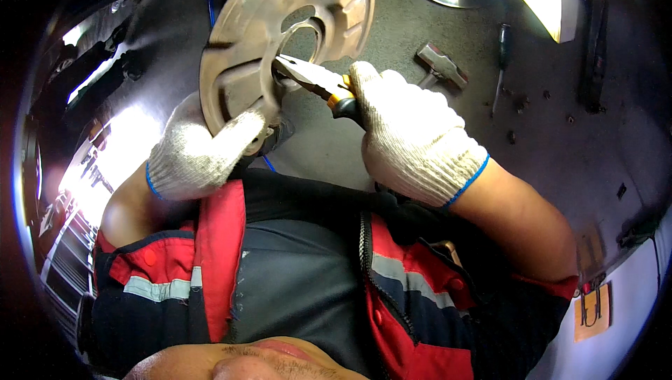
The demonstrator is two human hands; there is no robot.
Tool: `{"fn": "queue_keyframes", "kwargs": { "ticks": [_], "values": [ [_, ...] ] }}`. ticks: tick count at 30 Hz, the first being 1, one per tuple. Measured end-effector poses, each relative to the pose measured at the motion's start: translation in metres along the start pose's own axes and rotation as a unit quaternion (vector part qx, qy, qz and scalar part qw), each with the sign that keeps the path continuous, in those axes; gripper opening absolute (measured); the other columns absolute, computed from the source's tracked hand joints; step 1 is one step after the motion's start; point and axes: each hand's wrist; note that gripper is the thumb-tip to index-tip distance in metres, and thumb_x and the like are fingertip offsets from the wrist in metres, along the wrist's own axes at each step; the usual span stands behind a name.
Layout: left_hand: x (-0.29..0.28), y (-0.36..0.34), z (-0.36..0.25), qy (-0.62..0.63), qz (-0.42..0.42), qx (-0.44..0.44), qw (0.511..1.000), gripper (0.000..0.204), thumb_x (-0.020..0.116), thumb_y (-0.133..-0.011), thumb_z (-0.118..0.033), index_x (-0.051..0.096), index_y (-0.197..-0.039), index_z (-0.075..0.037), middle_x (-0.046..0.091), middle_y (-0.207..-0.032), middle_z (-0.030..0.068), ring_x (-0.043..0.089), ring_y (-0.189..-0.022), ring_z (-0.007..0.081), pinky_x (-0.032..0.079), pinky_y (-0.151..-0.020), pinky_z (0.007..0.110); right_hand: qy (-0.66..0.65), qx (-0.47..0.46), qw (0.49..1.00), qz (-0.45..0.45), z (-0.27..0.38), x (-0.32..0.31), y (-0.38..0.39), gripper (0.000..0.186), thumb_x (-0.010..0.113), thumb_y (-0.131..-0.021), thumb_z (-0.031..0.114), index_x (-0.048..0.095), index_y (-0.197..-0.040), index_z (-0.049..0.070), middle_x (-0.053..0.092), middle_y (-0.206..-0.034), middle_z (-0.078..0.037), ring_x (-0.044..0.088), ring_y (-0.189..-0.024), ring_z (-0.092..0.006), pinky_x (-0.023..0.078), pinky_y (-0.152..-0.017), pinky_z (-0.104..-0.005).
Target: The person uses pliers to bend the inner rim of a metal brake shield while sitting on the floor, then places the shield onto a wheel hub assembly and strikes it with a hammer to secure it.
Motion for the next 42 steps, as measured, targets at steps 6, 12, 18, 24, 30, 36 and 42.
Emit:
{"fn": "queue_keyframes", "kwargs": {
  "ticks": [6, 12, 18, 24, 30, 36, 42],
  "values": [
    [-0.007, -0.015, 0.030, -0.027, -0.041, 0.167, 0.985, 0.022, 0.062, -0.101, -0.015, 0.068, -0.116, 0.000, 0.073, -0.095, 0.0129, 0.071, -0.083, 0.0210, 0.056, -0.077, 0.035, -0.029, 0.029, 0.999, 0.003, 0.009, -0.010, 0.006, 0.057, 0.067, -0.081, 0.010, 0.051, -0.136, 0.009, 0.067, -0.113, -0.023, 0.067, -0.106, -0.0445, 0.055, -0.091, -0.0506],
    [-0.013, -0.013, 0.024, 0.007, -0.004, 0.169, 0.986, 0.022, 0.064, -0.098, -0.009, 0.068, -0.114, 0.005, 0.074, -0.100, 0.0161, 0.074, -0.086, 0.0246, 0.059, -0.075, 0.035, -0.074, -0.009, 0.993, 0.087, -0.007, -0.019, 0.003, 0.029, 0.068, -0.080, 0.019, 0.066, -0.104, 0.003, 0.067, -0.109, -0.017, 0.071, -0.093, -0.0364, 0.057, -0.084, -0.0428],
    [-0.020, -0.016, 0.036, -0.153, -0.039, 0.371, 0.915, 0.027, 0.069, -0.084, -0.004, 0.071, -0.111, 0.003, 0.074, -0.104, 0.0186, 0.074, -0.088, 0.0305, 0.060, -0.076, 0.038, -0.137, 0.018, 0.987, 0.085, -0.021, -0.027, 0.009, 0.049, 0.076, -0.074, 0.015, 0.070, -0.121, 0.007, 0.065, -0.122, -0.015, 0.067, -0.109, -0.0299, 0.053, -0.094, -0.0377],
    [-0.039, -0.012, 0.033, -0.300, -0.057, 0.387, 0.870, 0.030, 0.070, -0.089, -0.011, 0.069, -0.113, 0.007, 0.075, -0.104, 0.0230, 0.077, -0.092, 0.0318, 0.062, -0.084, 0.039, 0.030, -0.123, 0.988, -0.089, -0.022, -0.029, 0.022, 0.048, 0.070, -0.075, 0.003, 0.069, -0.123, 0.006, 0.060, -0.128, -0.024, 0.062, -0.114, -0.0447, 0.052, -0.099, -0.0459],
    [-0.029, -0.004, 0.033, -0.108, -0.019, 0.219, 0.970, 0.032, 0.069, -0.092, -0.007, 0.066, -0.121, 0.005, 0.075, -0.109, 0.0192, 0.076, -0.095, 0.0275, 0.061, -0.085, 0.036, 0.069, -0.133, 0.985, -0.087, -0.010, -0.026, 0.026, 0.038, 0.072, -0.076, 0.004, 0.068, -0.114, 0.001, 0.062, -0.121, -0.025, 0.063, -0.110, -0.0444, 0.052, -0.096, -0.0477],
    [0.003, 0.004, 0.007, 0.228, -0.046, 0.063, 0.971, 0.027, 0.070, -0.097, -0.011, 0.068, -0.121, -0.001, 0.075, -0.106, 0.0125, 0.072, -0.094, 0.0185, 0.057, -0.081, 0.032, 0.097, -0.158, 0.974, -0.130, -0.013, -0.022, 0.032, 0.040, 0.074, -0.074, 0.005, 0.068, -0.112, 0.000, 0.062, -0.120, -0.028, 0.063, -0.109, -0.0453, 0.052, -0.095, -0.0487],
    [0.012, 0.009, -0.003, 0.114, -0.071, 0.063, 0.989, 0.030, 0.068, -0.100, -0.019, 0.066, -0.124, -0.001, 0.073, -0.101, 0.0077, 0.066, -0.092, 0.0125, 0.055, -0.082, 0.032, 0.144, -0.163, 0.963, -0.160, -0.007, -0.021, 0.027, 0.039, 0.074, -0.069, 0.004, 0.068, -0.108, -0.002, 0.063, -0.118, -0.028, 0.065, -0.105, -0.0440, 0.053, -0.092, -0.0495]
  ]
}}
Point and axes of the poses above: each hand's wrist, its own y-axis away from the middle knuckle, its own x-axis out of the palm, z = x × y
